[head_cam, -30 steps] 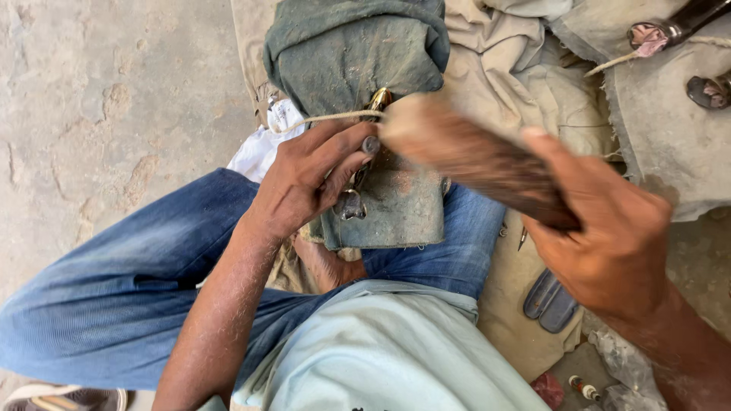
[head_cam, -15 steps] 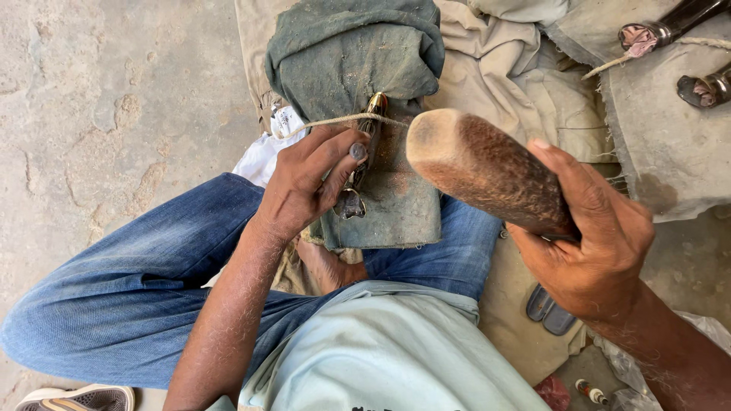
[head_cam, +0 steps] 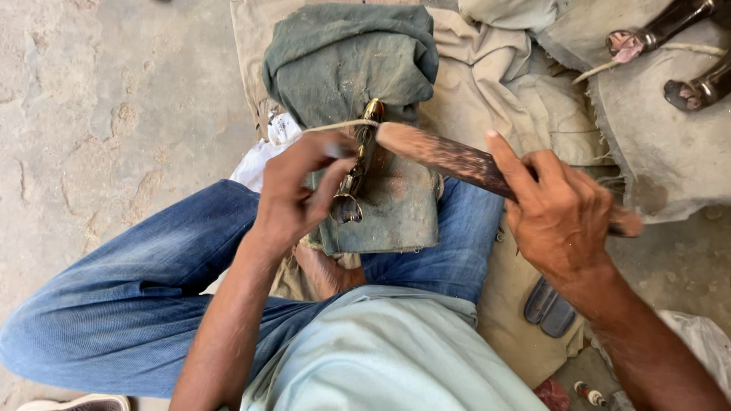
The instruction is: The person sits on the floor and uses a wooden mallet to hammer a small brass-colored metal object secured on a cloth-covered block. They repeatedly strike the object, rotate it, and adjust its position while continuing to hammer.
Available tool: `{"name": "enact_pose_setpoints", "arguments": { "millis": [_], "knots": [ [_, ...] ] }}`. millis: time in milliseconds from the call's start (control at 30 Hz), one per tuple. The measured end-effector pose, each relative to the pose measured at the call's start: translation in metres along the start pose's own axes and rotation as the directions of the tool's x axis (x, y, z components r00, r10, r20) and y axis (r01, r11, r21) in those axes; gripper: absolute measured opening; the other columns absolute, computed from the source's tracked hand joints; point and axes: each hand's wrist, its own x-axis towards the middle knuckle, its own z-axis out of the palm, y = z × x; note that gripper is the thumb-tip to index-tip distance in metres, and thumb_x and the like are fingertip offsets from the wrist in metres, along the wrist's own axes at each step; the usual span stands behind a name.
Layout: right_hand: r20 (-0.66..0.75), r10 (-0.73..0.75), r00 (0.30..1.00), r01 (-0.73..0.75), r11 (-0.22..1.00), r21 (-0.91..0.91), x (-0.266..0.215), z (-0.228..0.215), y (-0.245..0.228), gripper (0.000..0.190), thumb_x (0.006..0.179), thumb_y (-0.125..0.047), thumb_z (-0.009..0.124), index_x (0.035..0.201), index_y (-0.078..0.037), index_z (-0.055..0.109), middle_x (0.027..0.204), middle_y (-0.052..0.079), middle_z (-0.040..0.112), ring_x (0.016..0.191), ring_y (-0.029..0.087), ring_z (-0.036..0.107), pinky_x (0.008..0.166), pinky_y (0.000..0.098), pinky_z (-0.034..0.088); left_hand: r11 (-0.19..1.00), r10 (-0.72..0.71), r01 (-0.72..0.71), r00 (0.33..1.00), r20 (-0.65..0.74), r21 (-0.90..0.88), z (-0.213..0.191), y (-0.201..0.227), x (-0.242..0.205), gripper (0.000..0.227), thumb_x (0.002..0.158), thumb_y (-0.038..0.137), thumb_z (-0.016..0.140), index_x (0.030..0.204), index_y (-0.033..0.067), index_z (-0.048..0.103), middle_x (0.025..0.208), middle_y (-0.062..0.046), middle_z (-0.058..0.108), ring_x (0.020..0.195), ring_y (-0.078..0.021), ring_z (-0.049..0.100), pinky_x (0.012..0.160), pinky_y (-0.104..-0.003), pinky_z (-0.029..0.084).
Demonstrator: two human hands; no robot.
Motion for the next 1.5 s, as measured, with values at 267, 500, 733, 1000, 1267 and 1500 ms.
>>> {"name": "enact_pose_setpoints", "arguments": {
  "millis": [267,500,733,1000,1267,1500],
  "knots": [
    [0.447,0.516,0.731,-0.518,-0.007,0.855,-0.07,0.127,0.002,0.029,0.081,0.005,0.079,0.103,-0.002,0.06,0.082,0.005,0.067,0.066,0.012,0.062,0.06,0.0272,0.052,0.778,0.065,-0.36,0.861,0.504,0.515,-0.015,0.023,-0.012,0.044,0.077,0.027,0.071,0.116,0.0075,0.064,0.12,-0.018,0.058,0.1,-0.0267,0.055,0.083,-0.045,0.051],
    [0.578,0.502,0.643,-0.526,-0.259,0.81,-0.11,0.162,-0.031,0.031,0.079,0.007,0.079,0.101,-0.004,0.06,0.079,0.003,0.065,0.067,0.011,0.061,0.061,0.0271,0.053,0.442,0.041,-0.777,0.517,0.855,0.449,-0.027,-0.005,0.012,0.019,0.083,0.018,0.069,0.1,0.009,0.07,0.117,-0.011,0.062,0.099,-0.0212,0.066,0.087,-0.034,0.057],
    [0.633,0.526,0.568,-0.631,-0.214,0.745,-0.116,0.179,-0.038,0.03,0.08,0.005,0.08,0.103,-0.002,0.062,0.079,0.004,0.065,0.065,0.011,0.06,0.057,0.0263,0.05,0.929,0.0,0.004,1.0,-0.012,0.369,0.006,-0.048,-0.046,0.031,0.08,0.013,0.086,0.103,0.0053,0.067,0.106,-0.008,0.069,0.095,-0.0197,0.071,0.087,-0.029,0.059],
    [0.689,0.485,0.538,-0.664,-0.26,0.701,-0.115,0.202,-0.038,0.037,0.084,-0.002,0.078,0.118,0.0,0.063,0.086,0.005,0.067,0.067,0.01,0.063,0.056,0.0253,0.055,0.765,-0.644,0.41,0.477,-0.599,-0.496,0.107,-0.027,-0.072,0.028,0.09,0.008,0.082,0.108,0.0044,0.061,0.107,-0.003,0.066,0.101,-0.0117,0.063,0.093,-0.025,0.052],
    [0.649,0.334,0.684,-0.729,0.283,0.623,-0.114,0.173,-0.034,0.07,0.082,-0.014,0.08,0.14,0.006,0.047,0.1,0.019,0.069,0.083,0.022,0.07,0.075,0.0346,0.056,0.288,-0.938,0.163,0.248,-0.244,-0.944,0.113,-0.009,-0.043,0.031,0.085,0.016,0.08,0.108,0.0128,0.06,0.083,0.001,0.062,0.065,-0.0072,0.05,0.06,-0.022,0.04],
    [0.512,0.211,0.833,-0.458,0.781,0.424,-0.087,0.125,-0.032,0.052,0.08,-0.027,0.078,0.125,-0.004,0.068,0.128,0.013,0.069,0.123,0.03,0.059,0.104,0.0421,0.049,0.423,-0.902,0.405,0.271,-0.336,-0.81,0.098,-0.017,-0.052,0.023,0.089,0.021,0.082,0.101,0.0078,0.067,0.084,0.0,0.061,0.07,-0.0082,0.05,0.063,-0.024,0.04]
  ]
}}
